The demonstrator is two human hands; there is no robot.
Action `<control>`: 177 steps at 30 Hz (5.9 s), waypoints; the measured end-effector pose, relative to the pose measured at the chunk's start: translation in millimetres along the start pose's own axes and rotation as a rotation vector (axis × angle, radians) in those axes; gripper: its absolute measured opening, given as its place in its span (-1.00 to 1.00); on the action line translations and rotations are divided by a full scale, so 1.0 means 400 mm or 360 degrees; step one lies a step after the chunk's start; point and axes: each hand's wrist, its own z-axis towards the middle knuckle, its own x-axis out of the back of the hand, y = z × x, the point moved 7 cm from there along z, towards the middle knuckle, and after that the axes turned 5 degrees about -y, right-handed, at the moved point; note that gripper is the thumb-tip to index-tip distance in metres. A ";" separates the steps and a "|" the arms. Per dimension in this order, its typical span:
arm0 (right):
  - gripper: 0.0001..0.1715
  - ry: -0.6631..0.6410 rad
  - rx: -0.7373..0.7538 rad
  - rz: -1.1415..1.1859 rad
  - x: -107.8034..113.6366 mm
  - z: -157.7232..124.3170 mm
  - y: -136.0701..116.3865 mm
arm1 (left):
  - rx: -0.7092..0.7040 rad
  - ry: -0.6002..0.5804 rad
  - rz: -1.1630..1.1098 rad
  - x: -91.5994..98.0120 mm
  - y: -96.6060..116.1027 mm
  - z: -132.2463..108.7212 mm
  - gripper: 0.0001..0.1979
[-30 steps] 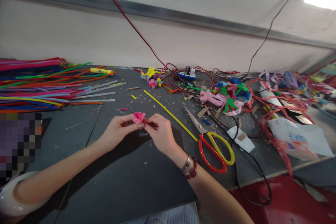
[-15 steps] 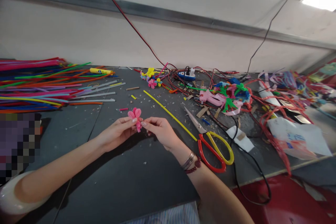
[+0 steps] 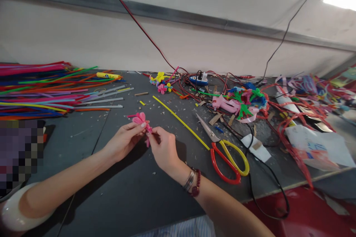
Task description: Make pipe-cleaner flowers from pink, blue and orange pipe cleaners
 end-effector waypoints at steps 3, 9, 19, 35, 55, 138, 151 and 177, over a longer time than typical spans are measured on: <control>-0.85 -0.0018 -0.0125 0.0187 -0.010 0.000 0.010 | -0.0180 0.0064 0.0260 0.009 0.020 0.000 -0.92; -0.82 -0.0173 -0.0409 0.0646 -0.059 -0.006 0.021 | -0.0439 0.0187 0.0728 0.012 0.059 -0.009 -0.94; -0.85 -0.0094 0.0182 -0.0539 0.036 0.004 -0.079 | -0.0520 0.0150 0.1074 0.014 0.089 0.005 -0.88; -0.80 -0.0248 0.0154 -0.0645 -0.009 0.006 -0.012 | 0.0031 0.0039 0.0063 0.020 -0.002 0.016 -0.92; -0.86 -0.0099 0.0065 -0.0249 0.031 0.012 -0.027 | -0.0538 0.0113 0.1058 -0.005 0.090 -0.013 -0.92; -0.74 -0.0069 -0.0179 0.0227 0.065 0.034 -0.011 | -0.0519 -0.0041 0.0885 -0.009 0.075 -0.008 -0.82; -0.82 -0.0108 0.0111 -0.0144 0.077 0.023 -0.071 | -0.1182 -0.0019 0.1892 -0.058 0.120 -0.076 -0.87; -0.79 -0.0379 -0.0093 0.0095 0.069 0.033 -0.065 | -0.1190 -0.0260 0.1975 -0.078 0.109 -0.076 -0.83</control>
